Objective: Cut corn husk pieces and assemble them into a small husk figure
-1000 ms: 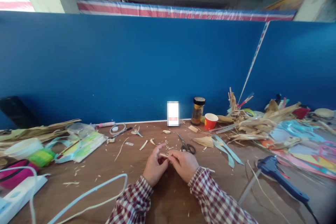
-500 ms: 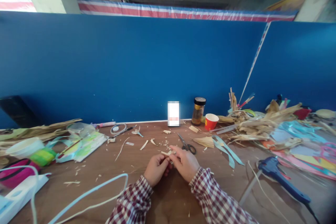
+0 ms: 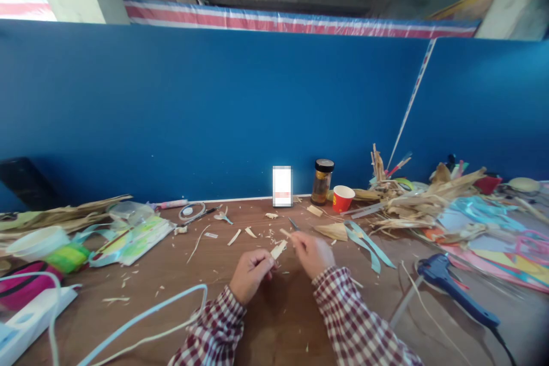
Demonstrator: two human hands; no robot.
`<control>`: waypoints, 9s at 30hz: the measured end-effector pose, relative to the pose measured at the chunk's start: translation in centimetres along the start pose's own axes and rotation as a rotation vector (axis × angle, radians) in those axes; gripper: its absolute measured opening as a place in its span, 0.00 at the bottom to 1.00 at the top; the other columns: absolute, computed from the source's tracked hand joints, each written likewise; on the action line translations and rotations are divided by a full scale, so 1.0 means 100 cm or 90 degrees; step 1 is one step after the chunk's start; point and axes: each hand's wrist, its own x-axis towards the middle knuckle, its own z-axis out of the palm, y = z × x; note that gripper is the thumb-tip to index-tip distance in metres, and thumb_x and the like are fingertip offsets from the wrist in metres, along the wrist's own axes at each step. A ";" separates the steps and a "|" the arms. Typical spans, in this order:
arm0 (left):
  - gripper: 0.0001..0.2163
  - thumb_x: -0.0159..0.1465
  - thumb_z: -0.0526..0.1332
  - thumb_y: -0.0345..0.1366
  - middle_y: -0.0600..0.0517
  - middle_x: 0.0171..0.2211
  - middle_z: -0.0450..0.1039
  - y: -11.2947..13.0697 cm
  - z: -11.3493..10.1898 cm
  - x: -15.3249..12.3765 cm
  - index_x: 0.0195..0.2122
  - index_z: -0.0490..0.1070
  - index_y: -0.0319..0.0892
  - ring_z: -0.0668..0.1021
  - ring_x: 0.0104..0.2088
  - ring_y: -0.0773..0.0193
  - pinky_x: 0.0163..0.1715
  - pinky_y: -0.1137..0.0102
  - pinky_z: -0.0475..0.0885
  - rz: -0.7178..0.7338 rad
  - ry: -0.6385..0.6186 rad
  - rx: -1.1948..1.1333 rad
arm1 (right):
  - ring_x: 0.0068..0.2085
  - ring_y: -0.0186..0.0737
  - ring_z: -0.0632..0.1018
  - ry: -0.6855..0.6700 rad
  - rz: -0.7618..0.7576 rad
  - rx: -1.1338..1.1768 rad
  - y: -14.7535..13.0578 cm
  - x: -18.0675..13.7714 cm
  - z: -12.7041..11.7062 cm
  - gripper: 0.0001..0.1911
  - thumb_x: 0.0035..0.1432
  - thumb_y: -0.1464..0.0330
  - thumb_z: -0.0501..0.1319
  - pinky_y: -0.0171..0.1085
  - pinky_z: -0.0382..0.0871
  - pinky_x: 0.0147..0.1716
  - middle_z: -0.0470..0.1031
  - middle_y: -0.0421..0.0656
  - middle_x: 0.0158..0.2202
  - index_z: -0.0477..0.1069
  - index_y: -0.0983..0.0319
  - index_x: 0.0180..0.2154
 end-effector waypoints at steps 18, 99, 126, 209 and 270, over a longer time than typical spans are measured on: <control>0.08 0.55 0.55 0.39 0.51 0.25 0.74 0.000 -0.002 0.004 0.27 0.74 0.46 0.73 0.27 0.63 0.24 0.74 0.58 -0.079 0.130 0.583 | 0.30 0.34 0.75 -0.009 -0.003 -0.127 -0.009 -0.007 0.014 0.15 0.61 0.64 0.45 0.30 0.57 0.25 0.76 0.38 0.29 0.70 0.55 0.36; 0.12 0.51 0.61 0.43 0.57 0.18 0.67 -0.016 0.024 0.002 0.27 0.66 0.38 0.69 0.16 0.73 0.17 0.76 0.65 -0.071 0.055 -0.201 | 0.31 0.33 0.76 -0.028 -0.183 -0.015 -0.019 -0.014 0.019 0.16 0.61 0.63 0.45 0.28 0.62 0.30 0.76 0.39 0.30 0.68 0.55 0.43; 0.14 0.50 0.60 0.46 0.56 0.17 0.68 -0.011 0.023 0.001 0.23 0.66 0.38 0.67 0.14 0.74 0.14 0.78 0.62 -0.125 0.003 -0.141 | 0.24 0.35 0.74 0.100 0.073 -0.027 0.017 0.009 -0.005 0.18 0.60 0.63 0.44 0.31 0.61 0.23 0.74 0.41 0.24 0.70 0.58 0.41; 0.12 0.49 0.63 0.39 0.56 0.17 0.67 -0.015 0.019 0.003 0.31 0.70 0.37 0.68 0.17 0.72 0.19 0.75 0.64 -0.074 0.076 -0.257 | 0.30 0.35 0.75 -0.028 -0.129 0.131 -0.018 -0.015 0.028 0.20 0.55 0.64 0.54 0.31 0.62 0.28 0.75 0.38 0.28 0.59 0.59 0.51; 0.13 0.52 0.59 0.44 0.58 0.14 0.62 -0.013 0.022 -0.001 0.21 0.66 0.38 0.63 0.13 0.74 0.14 0.78 0.58 -0.073 0.098 -0.126 | 0.35 0.35 0.75 0.013 -0.149 0.077 -0.010 -0.009 0.023 0.14 0.60 0.66 0.47 0.30 0.64 0.33 0.76 0.40 0.33 0.72 0.57 0.37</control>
